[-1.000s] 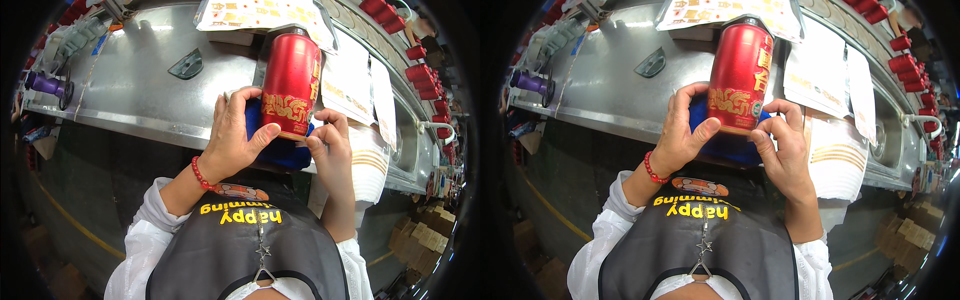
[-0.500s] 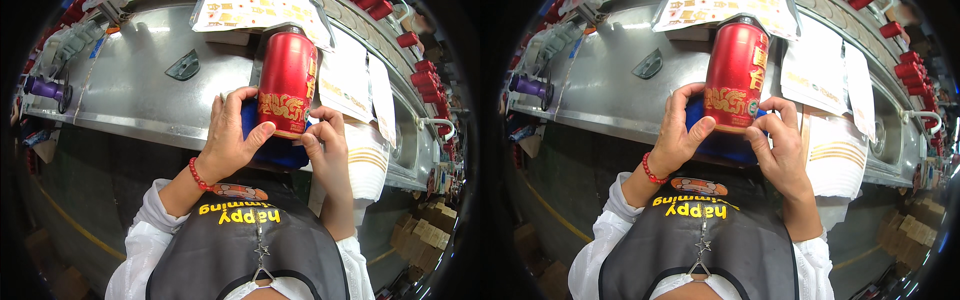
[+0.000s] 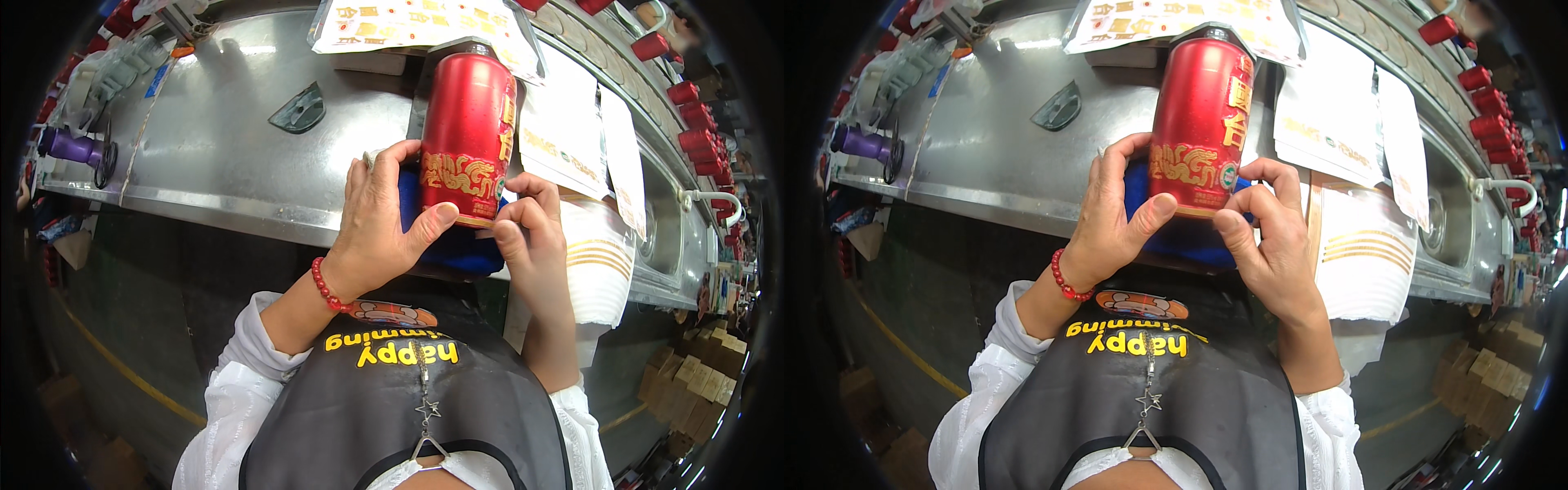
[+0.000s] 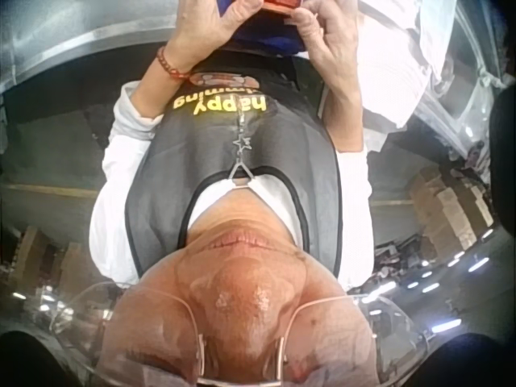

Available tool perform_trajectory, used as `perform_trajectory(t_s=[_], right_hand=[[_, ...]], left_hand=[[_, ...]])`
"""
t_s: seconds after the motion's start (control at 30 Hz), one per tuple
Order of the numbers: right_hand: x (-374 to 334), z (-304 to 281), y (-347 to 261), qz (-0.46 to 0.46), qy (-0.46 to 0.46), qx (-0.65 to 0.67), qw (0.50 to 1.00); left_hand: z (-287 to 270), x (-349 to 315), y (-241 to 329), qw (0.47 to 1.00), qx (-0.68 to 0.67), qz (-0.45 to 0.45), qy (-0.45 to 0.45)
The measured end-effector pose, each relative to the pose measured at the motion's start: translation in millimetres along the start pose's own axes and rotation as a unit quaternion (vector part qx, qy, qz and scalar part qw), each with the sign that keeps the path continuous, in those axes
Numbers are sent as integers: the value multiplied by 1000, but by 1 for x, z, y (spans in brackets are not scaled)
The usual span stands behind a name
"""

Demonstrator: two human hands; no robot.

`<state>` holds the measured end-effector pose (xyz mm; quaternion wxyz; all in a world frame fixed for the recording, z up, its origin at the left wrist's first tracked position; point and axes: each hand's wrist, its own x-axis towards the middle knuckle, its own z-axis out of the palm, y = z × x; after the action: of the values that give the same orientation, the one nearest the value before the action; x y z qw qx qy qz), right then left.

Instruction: The person applies gold decorative labels to red cylindrical containers. They peel each label from its backing, align it on the container, and smooth it with a green squeegee tool. The person handles multiple containers one at a time, repeating the labeling process.

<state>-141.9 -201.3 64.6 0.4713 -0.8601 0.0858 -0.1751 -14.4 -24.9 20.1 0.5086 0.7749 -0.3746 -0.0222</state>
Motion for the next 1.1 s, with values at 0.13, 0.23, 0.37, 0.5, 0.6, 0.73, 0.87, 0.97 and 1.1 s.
perform_trajectory(t_s=[0.13, 0.23, 0.37, 0.5, 0.6, 0.73, 0.87, 0.97, 1.1], right_hand=[[0, 3, 2, 13, 6, -10, 1000], [1, 3, 4, -6, 8, -39, 999], [0, 6, 8, 8, 15, -24, 1000], [-1, 6, 13, 7, 16, -26, 999], [-1, 8, 11, 39, 14, 11, 999], [0, 6, 11, 35, 10, -47, 998], [0, 5, 15, 25, 9, -73, 997], [1, 3, 14, 21, 4, -72, 997], [-2, 2, 16, 8, 0, -78, 997]], left_hand=[[-2, -1, 2, 1000, -5, 1, -3], [-2, -2, -8, 991, -129, -30, -4], [-9, -6, -10, 993, -102, -26, -49], [-7, -7, -12, 997, -71, -1, -42], [-8, -7, -15, 994, -104, -1, -40], [-5, -9, -17, 994, -105, 4, -28], [3, -20, -20, 971, -227, -61, 50], [-9, -38, -11, 987, 5, 140, 83], [4, -49, -11, 985, -5, 156, 70]])
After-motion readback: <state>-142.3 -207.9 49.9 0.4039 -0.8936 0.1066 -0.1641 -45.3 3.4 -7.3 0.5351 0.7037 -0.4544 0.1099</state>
